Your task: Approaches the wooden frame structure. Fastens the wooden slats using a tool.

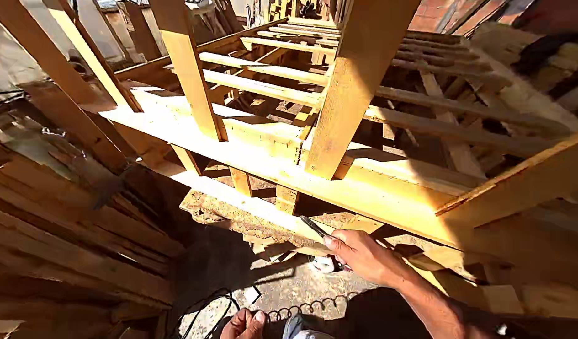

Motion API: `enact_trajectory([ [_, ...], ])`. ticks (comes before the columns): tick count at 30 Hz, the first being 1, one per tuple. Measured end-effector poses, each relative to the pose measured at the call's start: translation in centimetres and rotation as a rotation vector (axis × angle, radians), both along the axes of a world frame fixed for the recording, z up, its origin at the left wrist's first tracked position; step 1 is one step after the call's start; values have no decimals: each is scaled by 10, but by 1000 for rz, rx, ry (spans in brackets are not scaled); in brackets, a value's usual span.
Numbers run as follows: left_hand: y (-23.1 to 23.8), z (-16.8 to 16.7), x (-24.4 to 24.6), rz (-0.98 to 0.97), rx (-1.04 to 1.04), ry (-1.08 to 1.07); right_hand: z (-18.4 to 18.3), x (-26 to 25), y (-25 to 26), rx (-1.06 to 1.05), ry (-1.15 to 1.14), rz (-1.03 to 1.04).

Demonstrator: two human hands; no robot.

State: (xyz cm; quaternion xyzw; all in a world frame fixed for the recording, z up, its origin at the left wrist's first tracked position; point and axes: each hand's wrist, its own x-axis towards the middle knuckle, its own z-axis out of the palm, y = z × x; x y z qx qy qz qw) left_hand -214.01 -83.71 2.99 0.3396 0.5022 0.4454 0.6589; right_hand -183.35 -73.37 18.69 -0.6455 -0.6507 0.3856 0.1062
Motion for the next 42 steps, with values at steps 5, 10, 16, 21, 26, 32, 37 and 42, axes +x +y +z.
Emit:
enact_trajectory([
  [5, 142, 62, -48, -183, 276, 239, 87, -28, 61, 7, -125, -198],
  [10, 240, 101, -53, -168, 683, 239, 120, -50, 117, -112, -354, -212],
  [16, 315, 110, -42, -195, 975, 264, 126, -56, 150, -196, -486, -206],
  [21, 385, 140, -24, -270, 1323, 542, 139, -67, 163, -308, -505, -260],
  [26, 453, 152, 15, -372, 1549, 859, 144, -86, 168, -253, -563, -307],
  [32, 464, 126, 28, -192, 1751, 984, 159, -101, 190, -216, -746, -293],
  [37, 462, 128, 26, -197, 1743, 995, 83, -163, 132, 58, -874, -483],
  [42, 461, 130, 31, -179, 1725, 983, 5, -207, 68, 348, -596, -835],
])
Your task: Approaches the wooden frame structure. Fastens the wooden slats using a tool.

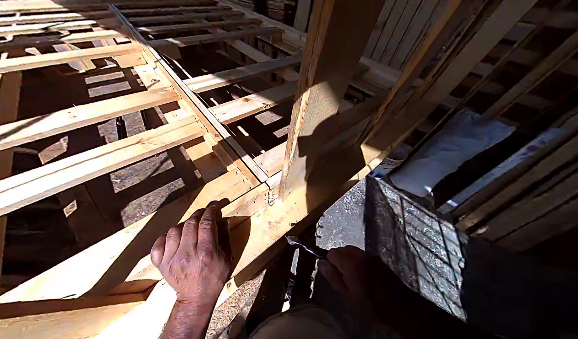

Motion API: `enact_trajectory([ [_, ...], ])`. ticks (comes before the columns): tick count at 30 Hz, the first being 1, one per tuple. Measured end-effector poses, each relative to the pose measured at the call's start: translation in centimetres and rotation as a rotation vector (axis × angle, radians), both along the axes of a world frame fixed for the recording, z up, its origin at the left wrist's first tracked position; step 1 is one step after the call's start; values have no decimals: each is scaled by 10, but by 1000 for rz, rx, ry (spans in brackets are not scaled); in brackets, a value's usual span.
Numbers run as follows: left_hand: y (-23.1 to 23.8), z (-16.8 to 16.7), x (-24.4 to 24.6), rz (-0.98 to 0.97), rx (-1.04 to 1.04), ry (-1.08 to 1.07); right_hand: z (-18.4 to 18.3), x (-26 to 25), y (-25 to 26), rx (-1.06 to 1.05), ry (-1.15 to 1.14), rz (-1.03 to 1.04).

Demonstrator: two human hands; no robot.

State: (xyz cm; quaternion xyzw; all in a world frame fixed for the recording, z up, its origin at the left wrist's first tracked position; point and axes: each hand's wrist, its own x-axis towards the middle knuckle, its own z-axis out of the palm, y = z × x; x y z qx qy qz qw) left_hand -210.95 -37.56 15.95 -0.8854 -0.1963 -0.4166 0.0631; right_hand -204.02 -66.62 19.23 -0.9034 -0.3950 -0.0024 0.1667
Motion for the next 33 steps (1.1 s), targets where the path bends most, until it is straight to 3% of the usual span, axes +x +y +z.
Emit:
enact_trajectory([
  [3, -3, 3, -1, 3, -11, 32, 16, 32, 14, -63, 119, -61],
  [8, -4, 1, -1, 11, 8, 15, 47, 90, 50, -85, 628, -11],
  [17, -2, 1, 0, 0, 26, -11, 47, 137, 67, -85, 847, 39],
  [19, -2, 1, 0, 0, 29, -15, 47, 130, 64, -115, 611, 128],
  [22, -3, 2, 1, 1, 30, -28, 19, 60, 47, -151, -213, 202],
  [24, -1, 2, 2, -1, 32, -31, -1, 18, 28, -43, -345, 267],
  [25, -1, 2, 4, 2, 30, -36, -1, 10, 21, -21, -239, 261],
  [28, -5, 1, 0, 17, 22, -10, 15, 34, 23, 25, 553, 72],
  [33, -4, 3, 2, 7, 22, -23, -11, 53, 58, 712, 1497, -164],
])
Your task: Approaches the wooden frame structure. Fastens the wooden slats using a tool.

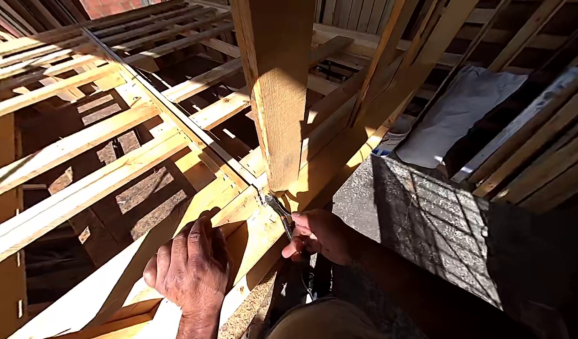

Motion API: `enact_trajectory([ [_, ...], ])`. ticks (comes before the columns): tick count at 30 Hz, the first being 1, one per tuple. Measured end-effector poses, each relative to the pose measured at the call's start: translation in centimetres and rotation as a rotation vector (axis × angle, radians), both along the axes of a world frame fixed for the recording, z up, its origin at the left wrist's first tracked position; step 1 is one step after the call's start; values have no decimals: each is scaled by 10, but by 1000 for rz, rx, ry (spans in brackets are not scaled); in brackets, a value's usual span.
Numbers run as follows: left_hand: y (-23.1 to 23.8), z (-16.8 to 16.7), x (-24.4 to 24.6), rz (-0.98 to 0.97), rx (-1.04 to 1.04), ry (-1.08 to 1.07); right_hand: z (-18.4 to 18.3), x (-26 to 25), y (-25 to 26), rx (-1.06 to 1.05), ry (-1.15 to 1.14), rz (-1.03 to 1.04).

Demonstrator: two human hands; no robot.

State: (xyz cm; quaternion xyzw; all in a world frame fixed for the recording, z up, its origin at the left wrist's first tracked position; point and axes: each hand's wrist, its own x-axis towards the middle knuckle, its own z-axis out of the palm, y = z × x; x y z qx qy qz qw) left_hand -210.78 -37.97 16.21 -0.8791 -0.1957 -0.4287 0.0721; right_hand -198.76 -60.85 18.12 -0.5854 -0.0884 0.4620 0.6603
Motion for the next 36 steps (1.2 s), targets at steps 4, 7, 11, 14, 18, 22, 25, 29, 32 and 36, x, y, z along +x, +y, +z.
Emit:
enact_trajectory([
  [4, 2, -2, -1, 13, 8, 13, -15, -5, 12, 316, 424, 22],
  [7, 6, -4, -7, -133, -19, -110, -36, -15, 13, 534, 507, 79],
  [11, -23, -7, -27, -699, -429, -190, -47, -35, 0, 616, 235, 241],
  [14, -50, -12, -21, -1228, -1386, 24, -60, -43, -3, 732, 204, 439],
  [18, -56, -15, -2, -1627, -1799, 48, -62, -52, -6, 679, 4, 273],
  [22, -79, -12, 4, -1223, -1780, -162, -51, -62, -14, 32, -885, -88],
  [25, -88, -13, 12, -1014, -1861, -185, -51, -66, -12, -164, -1080, -240],
  [29, -79, -4, 20, -890, -1931, -23, -46, -60, -14, -176, -1110, -258],
  [32, -66, 5, 18, -856, -1878, 237, -39, -52, -12, -175, -973, -185],
  [36, -41, 27, 10, -815, -1495, 576, -31, -41, -7, -140, -677, -169],
])
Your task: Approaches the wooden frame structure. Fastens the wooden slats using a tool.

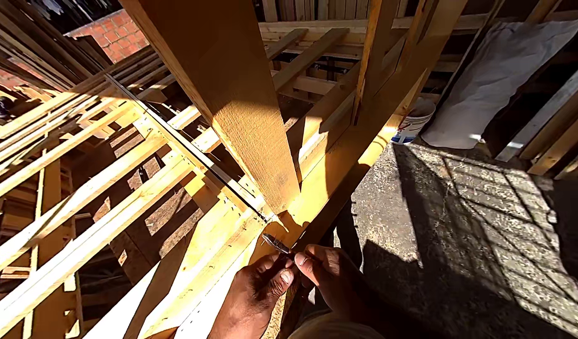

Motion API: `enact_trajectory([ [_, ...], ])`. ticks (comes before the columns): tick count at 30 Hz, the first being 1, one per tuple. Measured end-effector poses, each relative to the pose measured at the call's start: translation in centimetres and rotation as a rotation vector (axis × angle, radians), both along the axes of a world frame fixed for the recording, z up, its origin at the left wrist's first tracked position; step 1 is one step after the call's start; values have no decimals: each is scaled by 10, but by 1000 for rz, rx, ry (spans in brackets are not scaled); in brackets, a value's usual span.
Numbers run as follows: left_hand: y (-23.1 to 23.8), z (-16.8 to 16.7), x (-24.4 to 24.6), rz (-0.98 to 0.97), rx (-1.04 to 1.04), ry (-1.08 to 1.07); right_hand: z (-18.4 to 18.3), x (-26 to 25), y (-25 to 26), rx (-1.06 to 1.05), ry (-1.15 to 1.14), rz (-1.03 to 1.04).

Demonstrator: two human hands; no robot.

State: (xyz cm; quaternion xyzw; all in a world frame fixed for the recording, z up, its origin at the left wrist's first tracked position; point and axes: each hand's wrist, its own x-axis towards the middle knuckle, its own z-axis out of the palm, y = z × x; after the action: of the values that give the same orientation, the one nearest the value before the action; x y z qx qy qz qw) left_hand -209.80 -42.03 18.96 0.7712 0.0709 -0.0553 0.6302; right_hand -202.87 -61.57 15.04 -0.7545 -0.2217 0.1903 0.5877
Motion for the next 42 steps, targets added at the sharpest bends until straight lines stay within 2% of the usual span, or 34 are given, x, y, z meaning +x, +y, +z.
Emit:
enact_trajectory([
  [1, 4, 6, -5, 35, 157, -85, 2, 1, 3, -11, -3, -29],
  [4, 23, 17, -10, 292, 717, -592, 14, 4, 11, -166, 15, -88],
  [5, 32, 20, -7, 367, 894, -701, 18, 6, 14, -209, 29, -93],
  [7, 46, 19, 1, 445, 1164, -742, 27, 8, 19, -269, 39, -87],
  [9, 49, 10, 9, 470, 1404, -643, 34, 8, 24, -311, 17, -78],
  [10, 47, 6, 11, 463, 1458, -610, 37, 8, 26, -334, 8, -74],
  [21, 45, 2, 12, 454, 1450, -629, 66, 2, 35, -471, 134, -62],
  [27, 49, 2, 10, 431, 1421, -630, 59, 0, 37, -470, 139, -129],
  [42, 48, 4, 7, 402, 1377, -597, 57, -2, 38, -459, 127, -133],
])
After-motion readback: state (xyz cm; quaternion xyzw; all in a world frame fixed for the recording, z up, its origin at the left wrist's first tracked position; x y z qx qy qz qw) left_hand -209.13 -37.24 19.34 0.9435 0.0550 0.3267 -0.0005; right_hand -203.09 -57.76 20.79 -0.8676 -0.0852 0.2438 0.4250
